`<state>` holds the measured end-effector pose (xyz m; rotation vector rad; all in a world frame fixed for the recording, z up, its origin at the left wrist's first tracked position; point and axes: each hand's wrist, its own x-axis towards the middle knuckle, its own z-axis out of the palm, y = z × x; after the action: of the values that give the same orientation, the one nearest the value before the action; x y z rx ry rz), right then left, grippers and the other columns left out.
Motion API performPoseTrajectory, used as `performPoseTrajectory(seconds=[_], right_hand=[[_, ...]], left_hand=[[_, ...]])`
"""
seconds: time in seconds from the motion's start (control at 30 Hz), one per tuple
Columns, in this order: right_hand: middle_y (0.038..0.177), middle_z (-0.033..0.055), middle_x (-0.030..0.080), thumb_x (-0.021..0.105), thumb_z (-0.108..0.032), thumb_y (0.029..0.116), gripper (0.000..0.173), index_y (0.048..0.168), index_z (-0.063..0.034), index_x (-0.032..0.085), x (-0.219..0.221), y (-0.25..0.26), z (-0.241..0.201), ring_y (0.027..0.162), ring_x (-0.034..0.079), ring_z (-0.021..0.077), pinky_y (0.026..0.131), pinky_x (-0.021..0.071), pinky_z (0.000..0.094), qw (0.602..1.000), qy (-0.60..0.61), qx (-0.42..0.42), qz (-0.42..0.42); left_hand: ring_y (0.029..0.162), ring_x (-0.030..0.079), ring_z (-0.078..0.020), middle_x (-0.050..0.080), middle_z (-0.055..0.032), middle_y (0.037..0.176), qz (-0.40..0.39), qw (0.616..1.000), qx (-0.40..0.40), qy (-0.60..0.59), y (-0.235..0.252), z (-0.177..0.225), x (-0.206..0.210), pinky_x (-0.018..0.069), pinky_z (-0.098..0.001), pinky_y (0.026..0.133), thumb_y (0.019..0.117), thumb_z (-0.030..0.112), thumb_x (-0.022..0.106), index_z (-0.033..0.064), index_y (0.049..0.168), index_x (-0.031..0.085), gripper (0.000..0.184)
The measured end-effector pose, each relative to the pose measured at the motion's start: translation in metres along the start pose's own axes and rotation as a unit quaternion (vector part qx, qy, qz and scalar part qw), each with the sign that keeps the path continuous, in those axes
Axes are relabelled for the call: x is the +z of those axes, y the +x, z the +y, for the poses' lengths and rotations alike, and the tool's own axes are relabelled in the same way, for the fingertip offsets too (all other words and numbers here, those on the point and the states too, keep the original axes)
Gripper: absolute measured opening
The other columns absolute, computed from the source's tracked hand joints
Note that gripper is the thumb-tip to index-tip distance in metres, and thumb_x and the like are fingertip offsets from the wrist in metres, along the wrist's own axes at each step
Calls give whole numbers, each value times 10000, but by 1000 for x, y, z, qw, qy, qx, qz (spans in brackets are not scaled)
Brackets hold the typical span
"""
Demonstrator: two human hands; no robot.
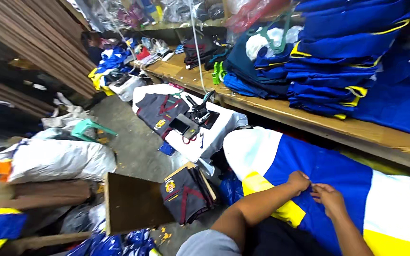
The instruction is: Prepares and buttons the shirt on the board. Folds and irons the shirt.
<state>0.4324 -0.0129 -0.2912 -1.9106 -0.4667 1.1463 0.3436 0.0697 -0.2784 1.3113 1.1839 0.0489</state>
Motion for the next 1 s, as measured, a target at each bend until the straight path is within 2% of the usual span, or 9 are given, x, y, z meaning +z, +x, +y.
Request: performPoseTrajectory(seconds=[0.1,0.17,0.27,0.4,0.53,0.6,0.7,0.87,1.0], right_hand=[[1007,189,631,577,-83,1044,247,1220,90,587,-1,2,-4,766,617,184,698,534,346,1000,6,13,-13],[1034,202,635,583,-75,1041,256,1233,95,579,0,3,-4,784,620,188,711,531,346,1000,13,24,-15],[993,179,627,578,-51,1035,227,1210,92,586,-1,3,-3,755,613,164,686,530,316,999,27,28,-12],[857,109,596,596,-25,1011,150,1114,84,601,-2,5,-3,664,571,109,627,504,261,999,33,5,7],[802,93,586,617,-3,991,116,1060,89,612,5,6,1,633,550,90,612,496,248,998,17,-38,41],[798,90,584,626,-2,984,115,1056,88,614,7,6,5,634,544,82,615,493,244,997,2,-54,50],[844,127,599,628,-7,982,146,1079,102,620,8,6,10,676,554,113,664,504,289,994,-29,-89,62],[987,278,661,624,-22,996,211,1122,147,626,11,0,15,857,632,302,827,516,485,982,-89,-147,85],[1011,297,664,637,-39,999,246,1141,161,619,13,-4,16,891,639,320,858,512,491,979,-94,-158,88]], left_hand=[[1033,608,-307,603,-268,1236,-16,1000,-1,27,-1,3,-6,505,-458,906,1029,71,571,-78,1310,558,318],[992,611,-291,611,-261,1222,-21,999,0,37,-3,6,-7,509,-441,890,1040,83,565,-78,1312,569,316],[1021,631,-321,622,-272,1220,-30,996,13,77,-6,11,-8,511,-472,921,1042,87,560,-84,1290,586,303],[971,617,-281,621,-253,1191,-26,998,15,49,-7,12,-6,512,-432,880,1037,107,581,-88,1280,584,311],[1180,602,-383,599,-316,1285,-45,995,14,88,-5,11,-13,471,-533,1013,1066,219,558,-125,1260,592,396],[1166,602,-378,596,-319,1281,-61,993,3,100,-3,11,-14,469,-529,1008,1080,250,537,-134,1249,595,423],[1055,611,-328,610,-289,1221,-60,994,-15,87,1,12,-12,485,-482,948,1078,272,546,-130,1233,596,434],[1247,573,-402,595,-321,1302,-51,993,-1,103,-2,16,-11,446,-566,1050,1052,181,575,-137,1218,614,361],[1235,575,-395,608,-312,1278,-32,998,12,61,0,9,-7,446,-564,1045,1031,132,587,-137,1184,625,311]])
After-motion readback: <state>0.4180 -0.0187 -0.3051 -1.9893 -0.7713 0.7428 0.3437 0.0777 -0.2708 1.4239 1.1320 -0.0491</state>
